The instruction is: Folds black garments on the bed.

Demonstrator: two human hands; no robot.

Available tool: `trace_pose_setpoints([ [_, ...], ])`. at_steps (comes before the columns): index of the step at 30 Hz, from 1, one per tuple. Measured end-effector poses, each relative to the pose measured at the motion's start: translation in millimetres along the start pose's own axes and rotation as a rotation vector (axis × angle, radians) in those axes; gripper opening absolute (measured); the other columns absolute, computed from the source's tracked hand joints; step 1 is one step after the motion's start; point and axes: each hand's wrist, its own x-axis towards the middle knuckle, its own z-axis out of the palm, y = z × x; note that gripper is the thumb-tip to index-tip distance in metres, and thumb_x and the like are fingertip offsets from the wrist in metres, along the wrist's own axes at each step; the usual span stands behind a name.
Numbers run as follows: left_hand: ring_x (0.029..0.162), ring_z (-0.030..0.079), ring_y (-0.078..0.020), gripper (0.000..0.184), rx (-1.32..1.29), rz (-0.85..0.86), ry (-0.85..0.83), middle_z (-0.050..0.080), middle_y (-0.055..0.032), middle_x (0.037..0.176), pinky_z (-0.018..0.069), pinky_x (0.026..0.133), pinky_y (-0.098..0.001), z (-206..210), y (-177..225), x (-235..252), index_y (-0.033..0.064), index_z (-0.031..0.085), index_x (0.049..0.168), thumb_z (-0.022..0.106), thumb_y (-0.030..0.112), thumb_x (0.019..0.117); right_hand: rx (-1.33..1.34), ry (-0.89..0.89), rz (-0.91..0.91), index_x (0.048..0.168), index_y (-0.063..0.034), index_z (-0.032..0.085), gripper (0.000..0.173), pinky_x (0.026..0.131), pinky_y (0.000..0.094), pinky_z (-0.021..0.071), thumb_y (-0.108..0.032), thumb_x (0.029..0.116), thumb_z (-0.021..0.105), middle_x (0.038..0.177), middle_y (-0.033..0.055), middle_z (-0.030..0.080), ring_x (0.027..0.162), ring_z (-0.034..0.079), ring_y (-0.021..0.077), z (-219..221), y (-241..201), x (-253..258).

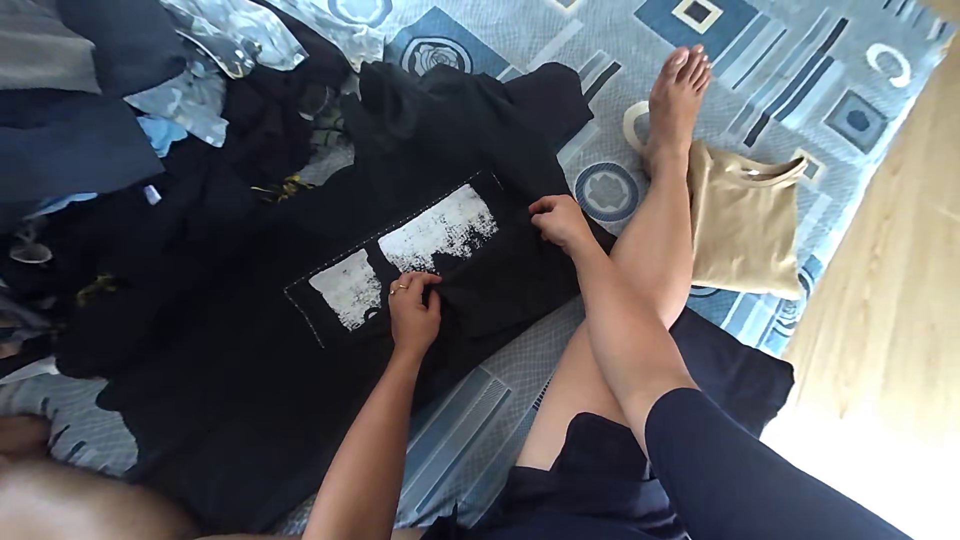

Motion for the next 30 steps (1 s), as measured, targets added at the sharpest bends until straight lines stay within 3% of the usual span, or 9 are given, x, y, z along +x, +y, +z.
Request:
trace_pose_setpoints([
  [3,0.12,0.058,-0.0412,0.022,0.005,0.007,0.007,0.066,-0.0205,0.123,0.0435,0.104,-0.0602,1.7,-2.5,-0.8,0.0023,0.073,0.112,0.062,0.001,0.0932,-0.117,-0.011,-0.005,0.119,-0.0068,0.073,0.027,0.093,0.0625,0.0498,-0.017,0.0986,0.059,0.118,0.0212,0.07,0.112,0.066,0.0376,-1.6,-4.3,1.0],
  [7,0.122,0.058,-0.0408,0.022,0.02,0.007,0.008,0.066,-0.0197,0.124,0.0434,0.104,-0.0597,2.8,-4.3,-0.7,0.0033,0.073,0.112,0.062,0.002,0.0937,-0.254,-0.05,-0.027,0.116,-0.0074,0.075,0.028,0.095,0.0644,0.0488,-0.029,0.101,0.064,0.118,0.0197,0.071,0.115,0.065,0.0386,-2.2,-9.4,3.7],
  [11,0.122,0.057,-0.0407,0.022,0.04,0.002,0.001,0.066,-0.0196,0.125,0.0432,0.105,-0.0594,2.8,-2.8,-1.0,0.0036,0.073,0.112,0.062,0.002,0.094,-0.393,-0.043,0.003,0.119,-0.0072,0.071,0.027,0.09,0.066,0.0507,-0.023,0.0991,0.064,0.119,0.0215,0.07,0.114,0.065,0.0412,3.9,-22.6,-7.0],
  [14,0.123,0.057,-0.0405,0.023,0.028,0.005,-0.007,0.066,-0.0198,0.126,0.0434,0.105,-0.0595,2.0,-3.7,-0.7,0.0027,0.073,0.113,0.061,0.002,0.0937,-0.44,0.002,-0.005,0.115,-0.0086,0.073,0.025,0.087,0.066,0.0512,-0.022,0.0966,0.062,0.121,0.0206,0.068,0.115,0.065,0.0407,10.0,-27.5,-10.8],
  [17,0.122,0.057,-0.0407,0.022,0.01,0.005,0.001,0.066,-0.0197,0.124,0.0436,0.105,-0.0596,2.3,-4.3,-0.7,0.0022,0.073,0.112,0.061,0.001,0.0934,-0.285,0.024,0.016,0.112,-0.0079,0.075,0.026,0.09,0.0651,0.0496,-0.023,0.0968,0.061,0.122,0.0191,0.068,0.117,0.063,0.0384,6.8,-23.8,-7.0],
  [21,0.123,0.057,-0.0397,0.021,0.005,0.001,0.008,0.066,-0.0189,0.124,0.0431,0.105,-0.0589,2.5,-3.6,-1.0,0.0025,0.073,0.112,0.062,0.001,0.0936,0.075,0.124,0.098,0.101,-0.0053,0.076,0.017,0.088,0.0623,0.0495,-0.016,0.0891,0.069,0.109,0.0198,0.07,0.108,0.064,0.0364,-1.7,-8.2,7.7],
  [24,0.124,0.057,-0.0393,0.021,-0.007,-0.019,0.016,0.066,-0.0191,0.124,0.0427,0.106,-0.0586,2.1,-1.8,-0.6,0.0025,0.073,0.112,0.061,0.002,0.0945,0.175,0.129,0.14,0.102,-0.0021,0.075,0.017,0.086,0.0566,0.0511,-0.012,0.0894,0.07,0.11,0.0187,0.069,0.101,0.064,0.0328,-6.9,-1.7,12.6],
  [27,0.124,0.056,-0.0386,0.02,-0.035,-0.051,0.026,0.066,-0.0188,0.124,0.0421,0.107,-0.0578,0.9,1.0,-0.5,0.002,0.072,0.112,0.061,0.002,0.0948,0.254,0.161,0.215,0.105,-0.0025,0.073,0.017,0.074,0.0447,0.0508,-0.012,0.0916,0.069,0.102,0.0136,0.068,0.082,0.062,0.0233,-10.1,-4.8,9.0],
  [30,0.122,0.057,-0.037,0.019,-0.05,-0.082,0.035,0.066,-0.018,0.124,0.042,0.107,-0.056,-0.1,4.9,0.4,0.0026,0.073,0.111,0.061,0.003,0.0959,0.37,0.232,0.255,0.097,-0.0037,0.07,0.009,0.063,0.0363,0.0464,-0.011,0.0913,0.067,0.09,0.0084,0.063,0.07,0.054,0.0169,-8.4,-6.8,6.5],
])
